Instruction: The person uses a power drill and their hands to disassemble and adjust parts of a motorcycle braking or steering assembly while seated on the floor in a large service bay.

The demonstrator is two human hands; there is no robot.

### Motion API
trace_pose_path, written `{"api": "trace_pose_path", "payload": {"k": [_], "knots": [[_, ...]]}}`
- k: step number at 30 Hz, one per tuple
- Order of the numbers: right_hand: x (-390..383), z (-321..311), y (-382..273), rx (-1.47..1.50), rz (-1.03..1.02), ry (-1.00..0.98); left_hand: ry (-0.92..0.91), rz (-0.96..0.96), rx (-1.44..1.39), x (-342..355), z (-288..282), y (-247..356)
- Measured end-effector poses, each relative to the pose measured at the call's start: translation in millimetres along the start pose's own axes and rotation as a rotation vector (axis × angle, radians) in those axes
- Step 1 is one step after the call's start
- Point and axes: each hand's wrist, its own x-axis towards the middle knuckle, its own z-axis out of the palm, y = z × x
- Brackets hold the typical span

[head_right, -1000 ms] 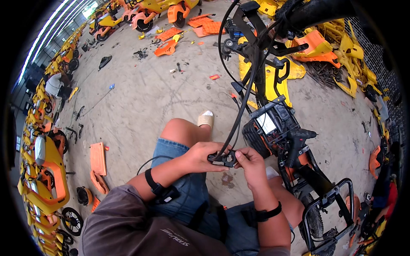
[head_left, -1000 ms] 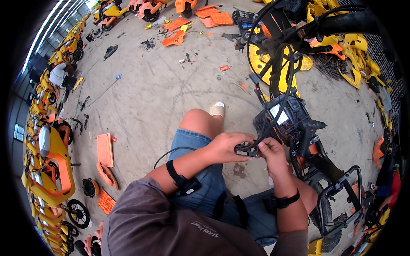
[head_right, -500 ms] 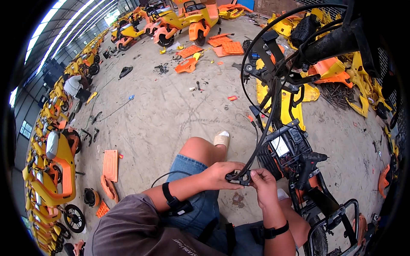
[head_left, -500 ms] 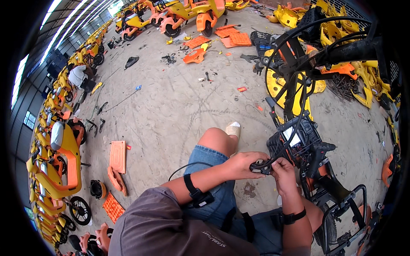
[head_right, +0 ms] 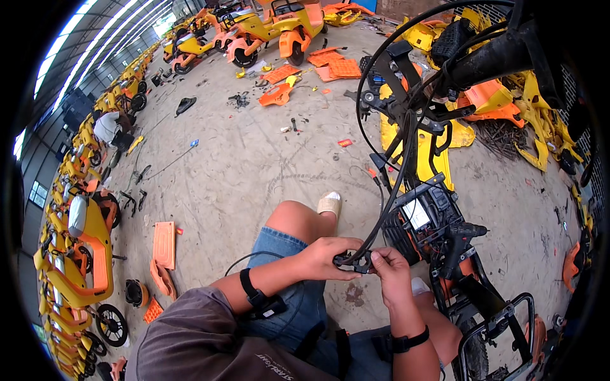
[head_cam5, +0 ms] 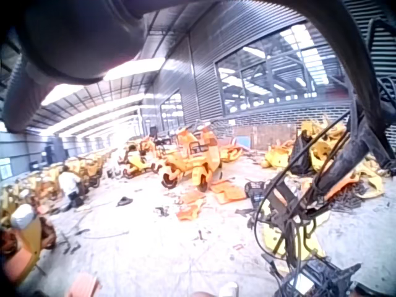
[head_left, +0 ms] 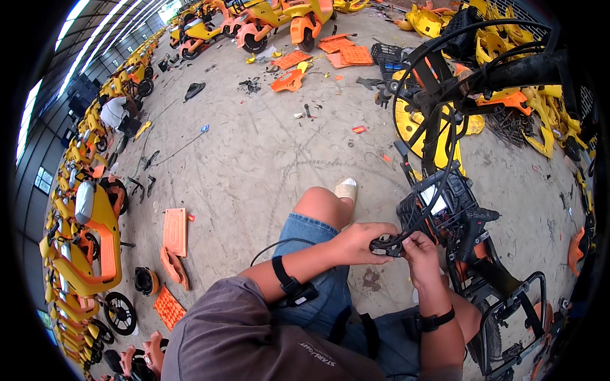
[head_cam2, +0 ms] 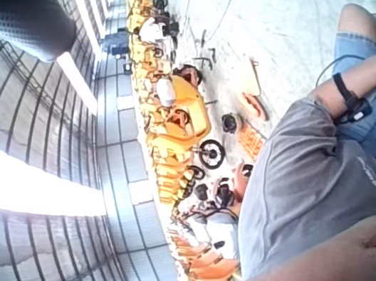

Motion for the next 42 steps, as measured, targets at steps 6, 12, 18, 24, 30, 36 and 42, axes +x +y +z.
{"api": "trace_pose_path", "payload": {"k": [6,12,18,24,30,36,42], "knots": [[0.9,-0.3,1.7,-0.033,-0.06,-0.013,-0.011,-0.008,-0.011,-1.0,-0.1,-1.3],[-2.5,4.0,-5.9,0.008,-0.002,-0.024,-0.008,0.005,-0.024,-1.4,-0.9,-1.5],[-5.6,9.8,-13.4,-0.054,0.083,0.02,-0.023,-0.003,-0.042,-0.8,-1.8,-0.3],[-3.1,7.5,-6.0,-0.155,-0.03,0.024,-0.011,0.02,-0.028,-1.0,-1.5,-0.3],[-2.4,6.4,2.7,-0.124,-0.119,0.033,-0.008,0.033,-0.016,-1.2,-2.8,1.2],[-6.5,15.1,-13.8,-0.065,0.024,0.082,0.0,0.033,-0.016,-1.8,-1.5,-0.6],[-3.3,4.2,-0.7,-0.212,-0.04,0.027,-0.029,0.006,-0.023,-0.3,-2.9,1.7]]}}
